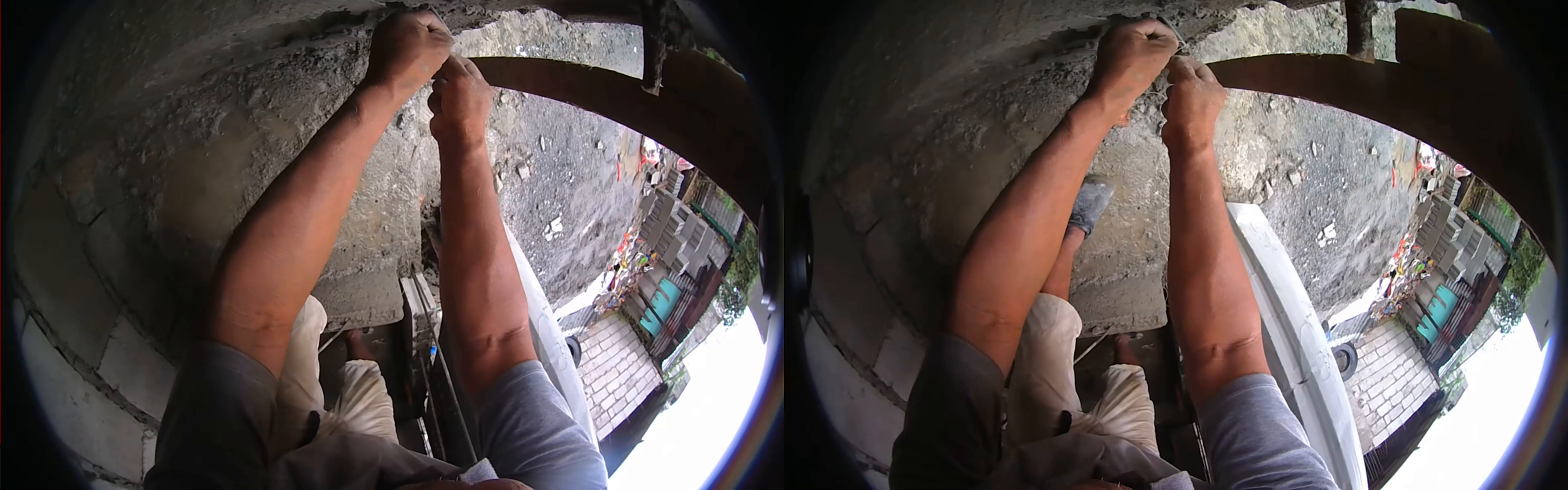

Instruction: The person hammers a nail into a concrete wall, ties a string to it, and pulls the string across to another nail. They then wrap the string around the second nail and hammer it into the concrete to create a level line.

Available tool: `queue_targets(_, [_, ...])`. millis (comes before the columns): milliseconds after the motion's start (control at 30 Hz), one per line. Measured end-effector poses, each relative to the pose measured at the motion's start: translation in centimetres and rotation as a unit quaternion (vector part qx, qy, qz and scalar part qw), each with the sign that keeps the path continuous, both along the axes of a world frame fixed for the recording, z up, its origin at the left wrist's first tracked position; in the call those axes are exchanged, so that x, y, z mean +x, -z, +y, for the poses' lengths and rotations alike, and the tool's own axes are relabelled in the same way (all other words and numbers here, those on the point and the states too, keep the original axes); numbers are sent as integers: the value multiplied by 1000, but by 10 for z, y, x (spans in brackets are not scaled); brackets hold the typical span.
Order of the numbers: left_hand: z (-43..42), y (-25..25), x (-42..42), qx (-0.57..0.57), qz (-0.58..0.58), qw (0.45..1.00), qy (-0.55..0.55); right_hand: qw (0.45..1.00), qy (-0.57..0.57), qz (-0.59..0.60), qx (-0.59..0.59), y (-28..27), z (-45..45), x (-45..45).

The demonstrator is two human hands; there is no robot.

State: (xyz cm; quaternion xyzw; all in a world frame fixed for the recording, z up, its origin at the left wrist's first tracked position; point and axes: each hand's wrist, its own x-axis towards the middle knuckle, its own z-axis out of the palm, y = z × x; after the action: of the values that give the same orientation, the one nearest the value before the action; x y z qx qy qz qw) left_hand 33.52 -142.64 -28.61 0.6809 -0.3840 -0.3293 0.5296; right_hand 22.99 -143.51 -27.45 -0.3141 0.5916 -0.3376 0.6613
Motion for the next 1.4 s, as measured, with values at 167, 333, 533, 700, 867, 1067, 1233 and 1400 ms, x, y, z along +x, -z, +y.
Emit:
queue_targets(167, [0, -38, 0, 157, -162, 974, 14, 996, 63, -64, 19, 7, 3, 3])
queue_targets(333, [1, -13, 1, -45, -267, 962, -19, 984, 97, -147, -1, 22, 0, 11])
queue_targets(533, [2, -22, -6, 45, -98, 994, 14, 985, 58, -165, -5, 26, -1, 10])
queue_targets(700, [-1, -6, -22, 13, -240, 970, -34, 993, -2, -41, -108, 16, 5, 2])
queue_targets(867, [0, 8, -30, -14, -201, 975, -92, 985, 0, -18, -171, 30, 3, 0])
queue_targets(1067, [1, 2, -13, 74, -183, 980, 28, 999, 19, -21, -35, 20, 4, -5])
queue_targets(1233, [-4, 4, -11, 74, 60, 995, -4, 997, -10, 8, -81, 22, 2, -5])
queue_targets(1400, [-3, -3, -7, 100, 190, 976, -37, 995, -13, -91, -42, 3, -9, -26])
